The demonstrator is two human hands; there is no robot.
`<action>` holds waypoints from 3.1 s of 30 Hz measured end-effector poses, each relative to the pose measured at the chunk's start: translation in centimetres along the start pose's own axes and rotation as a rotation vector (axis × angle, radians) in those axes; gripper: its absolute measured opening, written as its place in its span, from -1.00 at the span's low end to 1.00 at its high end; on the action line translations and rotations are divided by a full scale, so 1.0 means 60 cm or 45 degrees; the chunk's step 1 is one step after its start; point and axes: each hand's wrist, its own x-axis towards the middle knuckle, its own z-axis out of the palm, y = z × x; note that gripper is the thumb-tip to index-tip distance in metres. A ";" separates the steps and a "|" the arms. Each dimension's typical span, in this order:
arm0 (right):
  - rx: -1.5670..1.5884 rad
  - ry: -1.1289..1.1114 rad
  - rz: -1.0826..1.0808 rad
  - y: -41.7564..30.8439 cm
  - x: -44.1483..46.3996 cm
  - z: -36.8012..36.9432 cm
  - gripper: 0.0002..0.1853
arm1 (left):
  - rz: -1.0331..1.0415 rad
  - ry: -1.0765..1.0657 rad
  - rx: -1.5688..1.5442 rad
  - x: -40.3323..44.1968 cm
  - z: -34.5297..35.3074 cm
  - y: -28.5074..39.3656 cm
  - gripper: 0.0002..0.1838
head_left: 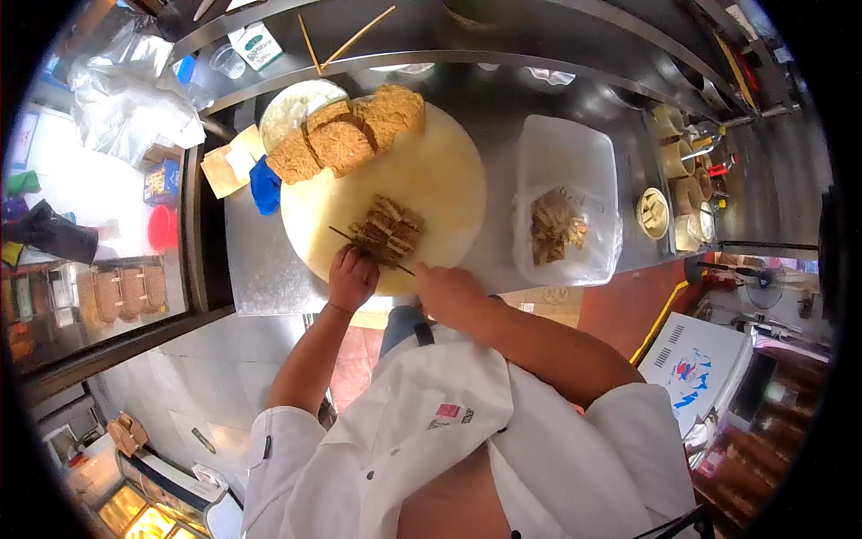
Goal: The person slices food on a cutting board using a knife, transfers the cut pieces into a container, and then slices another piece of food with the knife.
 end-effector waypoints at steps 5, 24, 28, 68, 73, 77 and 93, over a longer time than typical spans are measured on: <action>0.039 0.055 -0.029 0.007 0.045 0.056 -0.74 | 0.035 -0.062 -0.019 -0.007 -0.002 -0.001 -0.84; 0.117 -0.069 0.050 -0.003 0.026 0.011 -0.81 | -0.094 0.032 -0.037 0.001 -0.007 0.011 -0.85; 0.187 -0.045 0.046 -0.003 0.045 0.032 -0.81 | -0.117 0.019 -0.029 -0.018 0.010 -0.003 -0.88; 1.568 0.404 0.512 0.175 0.068 0.177 -0.59 | -0.526 -0.071 0.020 0.122 0.048 0.095 0.01; 1.310 0.401 0.447 0.096 0.109 0.211 -0.42 | -0.535 0.076 -0.141 0.120 0.058 0.087 -0.31; 1.569 0.300 0.387 0.067 0.117 0.222 -0.50 | -0.596 0.229 -0.198 0.108 0.061 0.079 -0.44; 1.239 0.544 0.144 0.254 -0.215 0.067 -0.80 | -0.577 0.092 -0.478 0.249 0.122 0.446 -0.49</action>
